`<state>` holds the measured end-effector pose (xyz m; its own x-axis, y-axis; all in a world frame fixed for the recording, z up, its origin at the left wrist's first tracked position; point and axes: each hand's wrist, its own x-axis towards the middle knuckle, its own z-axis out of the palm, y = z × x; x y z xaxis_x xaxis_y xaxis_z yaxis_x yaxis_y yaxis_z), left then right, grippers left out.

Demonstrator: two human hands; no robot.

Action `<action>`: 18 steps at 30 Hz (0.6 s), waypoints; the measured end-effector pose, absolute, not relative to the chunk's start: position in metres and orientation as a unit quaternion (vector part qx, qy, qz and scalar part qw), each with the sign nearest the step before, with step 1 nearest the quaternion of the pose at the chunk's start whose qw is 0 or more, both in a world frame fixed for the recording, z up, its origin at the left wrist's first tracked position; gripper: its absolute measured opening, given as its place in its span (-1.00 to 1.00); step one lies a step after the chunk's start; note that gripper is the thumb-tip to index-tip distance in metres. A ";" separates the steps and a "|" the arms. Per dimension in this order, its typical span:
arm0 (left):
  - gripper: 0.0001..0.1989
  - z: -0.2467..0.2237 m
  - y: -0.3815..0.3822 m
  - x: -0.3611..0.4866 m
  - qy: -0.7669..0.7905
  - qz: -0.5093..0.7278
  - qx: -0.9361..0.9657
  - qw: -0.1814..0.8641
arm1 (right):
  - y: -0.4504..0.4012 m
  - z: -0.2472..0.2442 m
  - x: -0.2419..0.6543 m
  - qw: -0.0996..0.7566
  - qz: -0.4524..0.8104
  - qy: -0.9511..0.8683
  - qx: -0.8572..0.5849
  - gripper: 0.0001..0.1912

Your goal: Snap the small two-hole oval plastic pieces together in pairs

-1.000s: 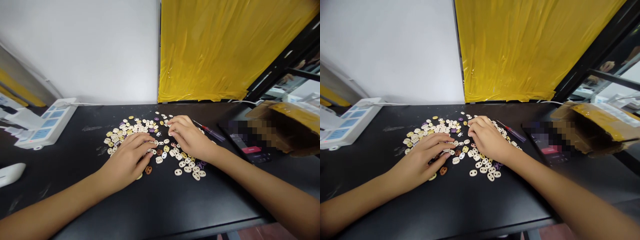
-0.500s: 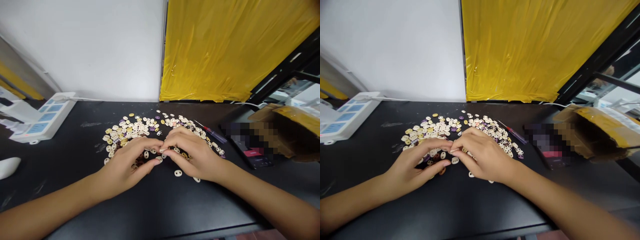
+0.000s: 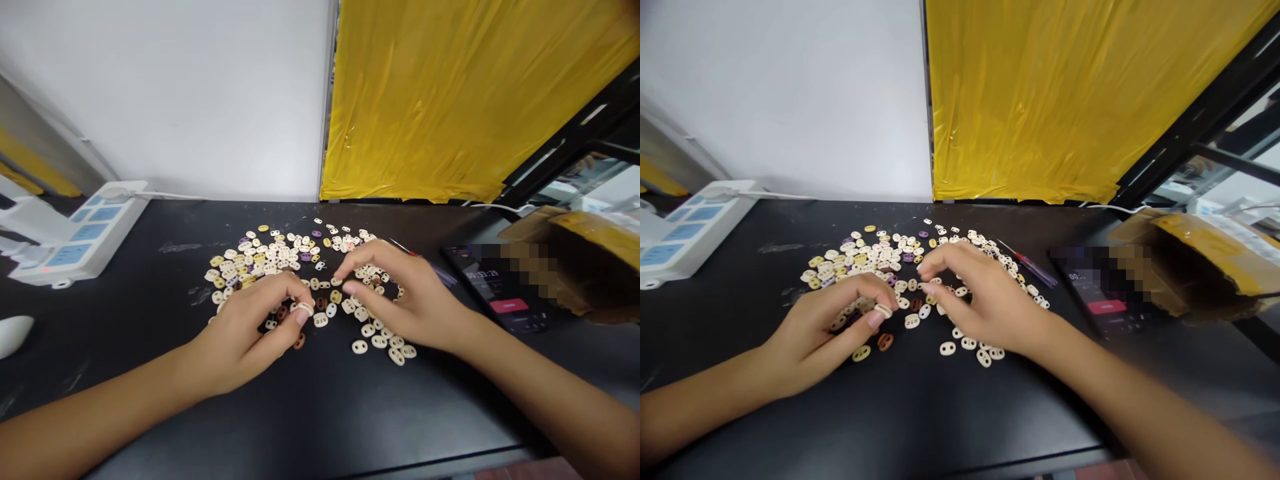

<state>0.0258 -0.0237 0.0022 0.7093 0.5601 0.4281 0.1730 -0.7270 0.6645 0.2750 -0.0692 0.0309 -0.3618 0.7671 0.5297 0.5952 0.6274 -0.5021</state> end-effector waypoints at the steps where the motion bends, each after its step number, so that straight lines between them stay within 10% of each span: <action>1: -0.87 0.002 -0.023 0.025 0.218 0.318 0.871 0.304 | -0.065 0.033 0.281 0.370 0.085 -0.816 -0.436 -0.91; 9: -0.93 0.000 -0.023 0.026 0.195 0.352 0.871 0.281 | -0.051 0.025 0.294 0.180 0.071 -0.825 -0.531 -0.89; 18: -0.93 -0.001 -0.021 0.027 0.182 0.325 0.888 0.271 | -0.048 0.022 0.302 0.195 0.037 -0.798 -0.569 -0.88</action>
